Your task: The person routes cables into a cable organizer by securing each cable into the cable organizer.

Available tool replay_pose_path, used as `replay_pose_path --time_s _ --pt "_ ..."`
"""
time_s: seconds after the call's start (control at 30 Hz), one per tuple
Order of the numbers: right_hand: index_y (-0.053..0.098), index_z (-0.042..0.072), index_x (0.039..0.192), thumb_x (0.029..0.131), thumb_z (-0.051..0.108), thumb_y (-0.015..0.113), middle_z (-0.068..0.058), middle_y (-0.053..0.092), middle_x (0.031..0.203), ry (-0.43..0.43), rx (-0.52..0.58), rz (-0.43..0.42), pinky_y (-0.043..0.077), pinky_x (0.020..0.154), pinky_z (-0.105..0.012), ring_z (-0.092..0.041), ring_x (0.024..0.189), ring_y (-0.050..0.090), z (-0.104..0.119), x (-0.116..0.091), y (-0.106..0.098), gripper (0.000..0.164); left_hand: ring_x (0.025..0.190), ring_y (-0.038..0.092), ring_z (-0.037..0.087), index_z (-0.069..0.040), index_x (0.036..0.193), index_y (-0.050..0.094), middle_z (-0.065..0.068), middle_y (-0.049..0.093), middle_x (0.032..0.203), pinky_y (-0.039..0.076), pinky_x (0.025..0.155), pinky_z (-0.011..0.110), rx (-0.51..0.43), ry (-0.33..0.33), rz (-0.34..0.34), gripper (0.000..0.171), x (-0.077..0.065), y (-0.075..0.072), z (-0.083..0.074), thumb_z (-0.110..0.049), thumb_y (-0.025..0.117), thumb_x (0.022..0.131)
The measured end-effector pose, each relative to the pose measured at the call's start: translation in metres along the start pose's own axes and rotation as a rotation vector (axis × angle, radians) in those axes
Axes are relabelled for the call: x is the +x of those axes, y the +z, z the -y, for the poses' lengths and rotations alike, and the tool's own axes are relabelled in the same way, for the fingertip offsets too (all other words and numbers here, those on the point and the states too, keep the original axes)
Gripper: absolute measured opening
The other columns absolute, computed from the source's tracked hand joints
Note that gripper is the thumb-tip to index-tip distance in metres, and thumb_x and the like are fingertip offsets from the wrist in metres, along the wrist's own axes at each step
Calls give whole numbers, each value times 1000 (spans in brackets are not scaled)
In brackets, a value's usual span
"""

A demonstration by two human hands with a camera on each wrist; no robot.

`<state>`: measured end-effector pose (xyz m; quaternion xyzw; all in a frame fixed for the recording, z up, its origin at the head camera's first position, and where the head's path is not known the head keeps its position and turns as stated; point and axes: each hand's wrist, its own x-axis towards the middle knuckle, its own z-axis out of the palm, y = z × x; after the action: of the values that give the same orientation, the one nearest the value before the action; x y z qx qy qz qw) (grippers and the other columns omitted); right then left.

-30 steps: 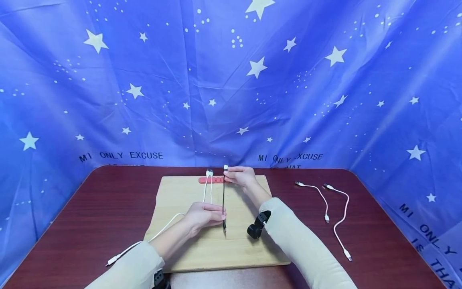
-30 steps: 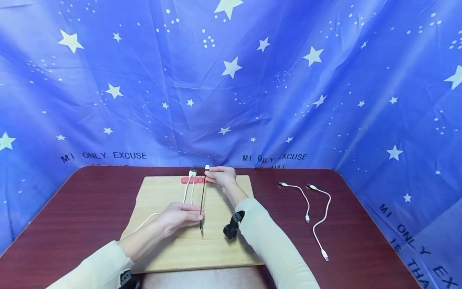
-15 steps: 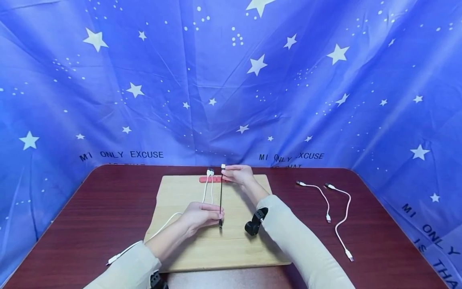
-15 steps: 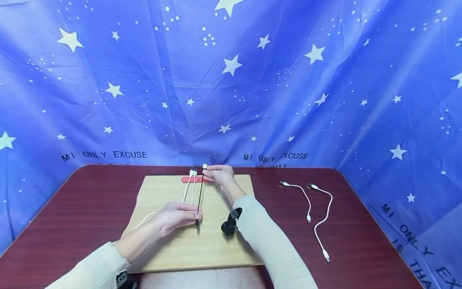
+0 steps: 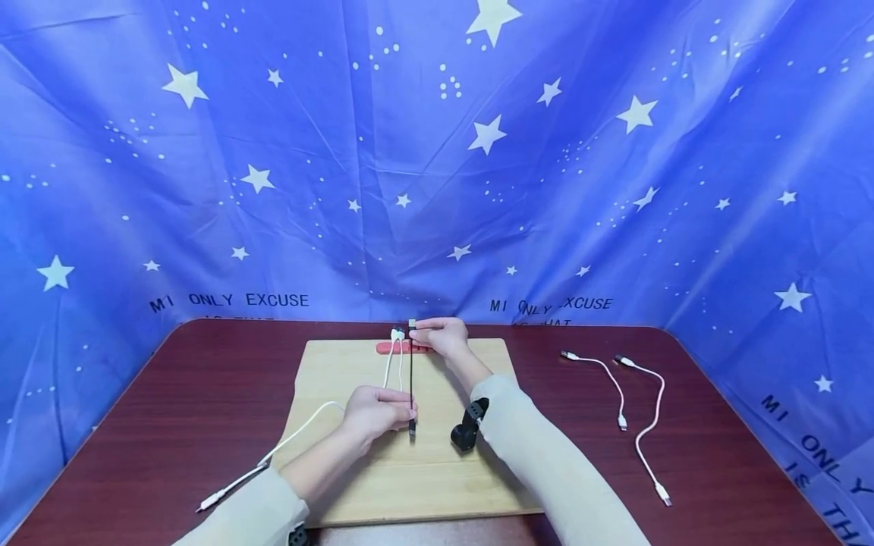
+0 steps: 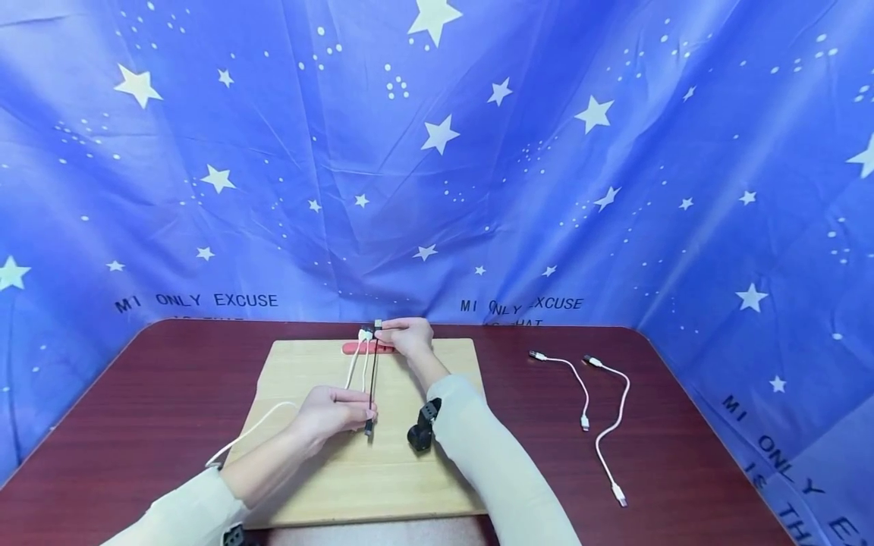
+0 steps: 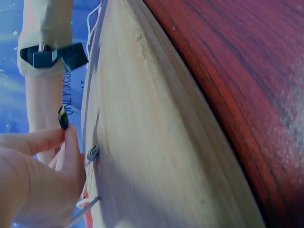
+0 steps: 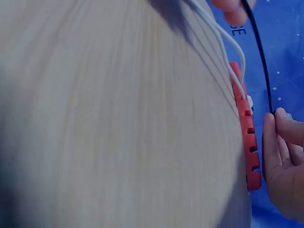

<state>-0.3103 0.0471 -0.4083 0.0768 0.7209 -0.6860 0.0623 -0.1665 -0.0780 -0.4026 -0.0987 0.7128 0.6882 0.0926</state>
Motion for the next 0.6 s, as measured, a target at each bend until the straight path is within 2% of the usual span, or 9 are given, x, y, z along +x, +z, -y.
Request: replay_pose_path --time_s 0.17,0.27,0.43,0.5,0.6 --pt "77 7 93 70 9 84 -11 76 90 -90 -254 -70 59 81 -24 -17 85 74 -4 4 3 24 70 72 15 12 105 67 21 74 90 63 69 28 36 16 -93 32 -3 2 -1 7 71 74" --pt "78 9 91 70 13 85 -8 77 86 -128 -369 -62 58 78 -21 -15 82 73 -7 6 3 23 68 72 14 10 104 68 21 75 89 62 65 26 50 6 -114 31 -3 4 1 7 70 74" --pt "78 9 89 69 14 85 -8 77 84 -193 -451 -47 52 63 -13 -10 72 71 -8 9 5 21 66 72 13 9 101 70 20 75 86 60 57 22 100 33 -129 27 0 6 3 6 69 74" --pt "78 8 89 70 14 85 -9 77 84 -214 -475 -46 51 62 -12 -8 70 70 -6 10 6 21 65 72 13 8 99 71 19 75 84 60 56 21 139 53 -138 26 1 6 3 6 69 73" --pt "78 7 89 71 13 84 -10 77 84 -244 -517 -33 54 66 -14 -9 68 71 -4 10 7 20 59 69 11 5 95 73 17 75 81 58 52 20 245 101 -164 25 2 7 1 5 72 71"
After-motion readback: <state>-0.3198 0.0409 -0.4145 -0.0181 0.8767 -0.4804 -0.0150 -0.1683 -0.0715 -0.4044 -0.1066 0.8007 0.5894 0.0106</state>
